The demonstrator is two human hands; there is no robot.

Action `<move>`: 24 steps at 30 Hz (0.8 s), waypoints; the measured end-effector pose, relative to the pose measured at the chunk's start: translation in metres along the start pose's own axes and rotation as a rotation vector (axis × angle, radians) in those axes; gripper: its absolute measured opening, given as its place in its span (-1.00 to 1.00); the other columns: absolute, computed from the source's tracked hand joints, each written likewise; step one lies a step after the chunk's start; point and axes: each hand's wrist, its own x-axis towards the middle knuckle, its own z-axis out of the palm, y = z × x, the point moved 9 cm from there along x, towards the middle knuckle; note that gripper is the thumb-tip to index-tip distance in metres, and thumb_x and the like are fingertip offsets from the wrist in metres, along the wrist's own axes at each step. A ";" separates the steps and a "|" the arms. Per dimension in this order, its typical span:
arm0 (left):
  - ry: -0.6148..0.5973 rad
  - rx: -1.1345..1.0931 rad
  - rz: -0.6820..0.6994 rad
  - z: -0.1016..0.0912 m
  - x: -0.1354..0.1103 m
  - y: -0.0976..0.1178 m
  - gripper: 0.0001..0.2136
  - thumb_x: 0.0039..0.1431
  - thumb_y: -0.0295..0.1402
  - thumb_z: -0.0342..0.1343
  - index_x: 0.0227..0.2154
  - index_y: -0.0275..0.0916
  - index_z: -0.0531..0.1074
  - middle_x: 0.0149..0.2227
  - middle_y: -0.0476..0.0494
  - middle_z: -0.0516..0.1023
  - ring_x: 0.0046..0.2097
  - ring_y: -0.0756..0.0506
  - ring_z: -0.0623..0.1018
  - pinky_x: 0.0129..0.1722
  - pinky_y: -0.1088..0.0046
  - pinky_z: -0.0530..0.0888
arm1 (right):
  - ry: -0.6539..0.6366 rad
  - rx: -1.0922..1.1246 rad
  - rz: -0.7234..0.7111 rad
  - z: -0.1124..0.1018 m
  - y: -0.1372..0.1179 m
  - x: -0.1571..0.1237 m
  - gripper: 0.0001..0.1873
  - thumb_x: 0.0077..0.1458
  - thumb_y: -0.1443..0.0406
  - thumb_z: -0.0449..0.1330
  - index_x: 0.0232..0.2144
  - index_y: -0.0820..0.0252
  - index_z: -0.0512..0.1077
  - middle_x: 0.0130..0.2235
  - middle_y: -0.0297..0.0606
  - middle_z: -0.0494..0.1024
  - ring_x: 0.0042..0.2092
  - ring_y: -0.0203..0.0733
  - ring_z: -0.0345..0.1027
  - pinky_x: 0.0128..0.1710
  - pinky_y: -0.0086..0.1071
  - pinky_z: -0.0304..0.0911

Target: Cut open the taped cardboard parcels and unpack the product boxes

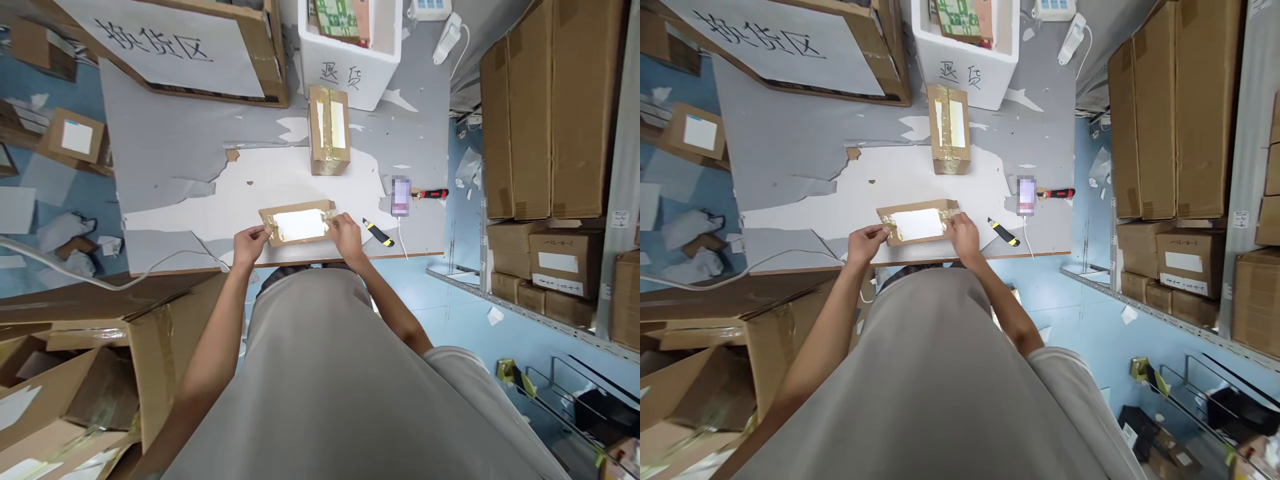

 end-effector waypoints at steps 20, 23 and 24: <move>-0.243 0.474 0.053 0.034 0.019 0.043 -0.23 0.19 -0.19 0.49 0.44 -0.30 0.51 0.25 -0.51 0.79 0.32 -0.45 0.77 0.38 0.05 0.64 | -0.189 0.086 0.246 -0.016 0.061 0.021 -0.60 0.32 -0.02 0.56 -0.41 0.05 0.66 -0.17 -0.12 0.86 -0.02 0.10 0.77 0.03 -0.23 0.57; -0.258 0.547 0.065 0.038 0.045 0.078 0.04 -0.09 -0.21 0.68 0.49 -0.36 0.45 0.39 -0.69 0.66 0.44 -0.63 0.66 0.44 -0.08 0.59 | -0.258 0.122 0.279 -0.028 0.064 0.056 -0.46 0.13 -0.16 0.65 -0.48 0.13 0.68 -0.30 -0.17 0.82 -0.12 0.06 0.76 -0.13 -0.35 0.50; -0.266 0.560 0.078 0.042 0.052 0.092 0.12 -0.17 -0.21 0.72 0.50 -0.36 0.44 0.45 -0.72 0.60 0.50 -0.66 0.60 0.47 -0.07 0.56 | -0.262 0.142 0.298 -0.033 0.065 0.068 -0.43 0.12 -0.20 0.64 -0.43 0.16 0.72 -0.28 -0.16 0.83 -0.13 0.05 0.76 -0.15 -0.37 0.49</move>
